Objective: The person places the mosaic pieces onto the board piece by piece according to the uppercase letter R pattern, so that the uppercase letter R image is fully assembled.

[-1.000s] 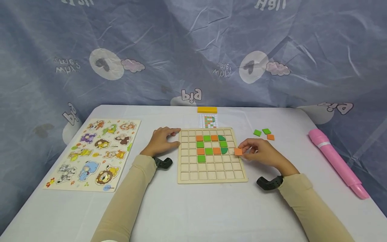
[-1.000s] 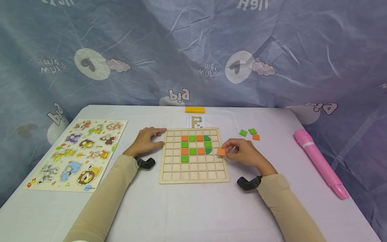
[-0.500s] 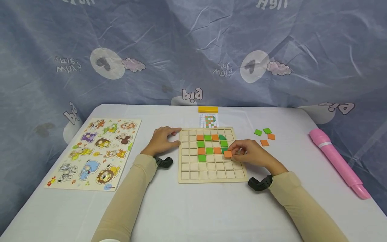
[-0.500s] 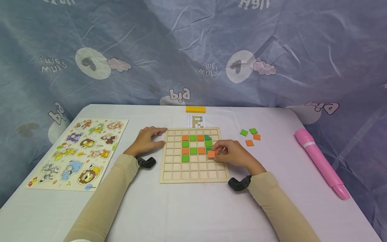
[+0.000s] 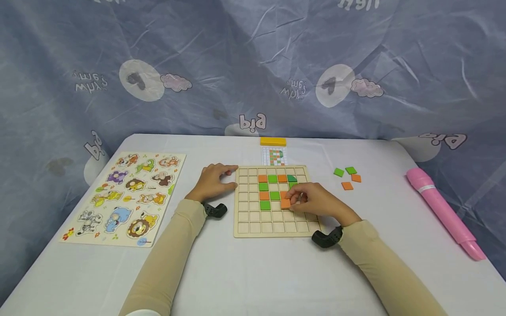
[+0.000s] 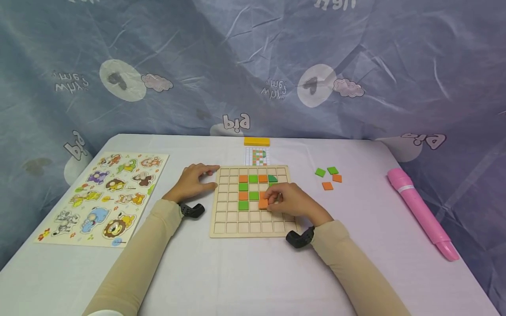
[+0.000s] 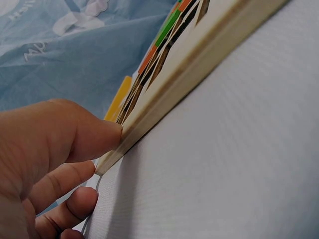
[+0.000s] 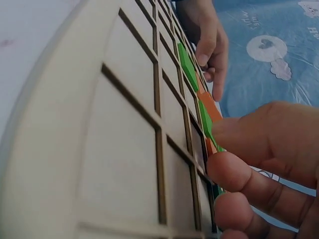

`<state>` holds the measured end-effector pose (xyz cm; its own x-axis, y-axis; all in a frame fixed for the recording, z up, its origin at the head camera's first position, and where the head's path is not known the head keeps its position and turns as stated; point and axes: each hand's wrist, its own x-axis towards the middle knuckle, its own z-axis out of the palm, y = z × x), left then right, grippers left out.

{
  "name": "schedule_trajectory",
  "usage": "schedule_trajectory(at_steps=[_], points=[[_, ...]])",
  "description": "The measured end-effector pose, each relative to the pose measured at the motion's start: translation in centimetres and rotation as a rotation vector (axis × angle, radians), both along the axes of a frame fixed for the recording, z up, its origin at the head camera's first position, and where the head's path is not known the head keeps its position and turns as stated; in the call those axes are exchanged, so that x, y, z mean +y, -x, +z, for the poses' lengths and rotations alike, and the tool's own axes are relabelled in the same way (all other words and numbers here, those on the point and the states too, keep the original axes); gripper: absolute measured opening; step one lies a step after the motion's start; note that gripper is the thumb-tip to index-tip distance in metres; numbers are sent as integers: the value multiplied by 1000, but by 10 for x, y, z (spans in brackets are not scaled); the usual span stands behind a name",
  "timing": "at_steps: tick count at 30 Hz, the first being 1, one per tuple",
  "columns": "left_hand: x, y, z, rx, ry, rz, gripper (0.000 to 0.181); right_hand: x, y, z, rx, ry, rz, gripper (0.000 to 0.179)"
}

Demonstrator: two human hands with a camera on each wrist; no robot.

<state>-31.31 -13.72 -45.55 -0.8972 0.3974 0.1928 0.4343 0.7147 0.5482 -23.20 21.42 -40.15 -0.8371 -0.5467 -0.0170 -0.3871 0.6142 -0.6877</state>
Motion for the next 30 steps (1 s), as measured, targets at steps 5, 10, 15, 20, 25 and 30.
schedule_trajectory(at_steps=[5, 10, 15, 20, 25, 30], points=[[0, 0, 1, -1, 1, 1, 62, -9, 2, -2, -6, 0, 24, 18], [1, 0, 1, 0, 10, 3, 63, -18, 3, -3, 22, -16, 34, 17], [2, 0, 1, -4, 16, 2, 64, -26, 2, -3, 67, -35, 52, 16], [2, 0, 2, -10, 19, 3, 64, -28, 1, -3, 79, -47, 48, 16], [2, 0, 2, -11, 18, 4, 64, -27, 2, -5, 72, -40, 41, 17], [1, 0, 1, -14, 12, 10, 63, -24, 3, -7, 60, -15, 54, 16]])
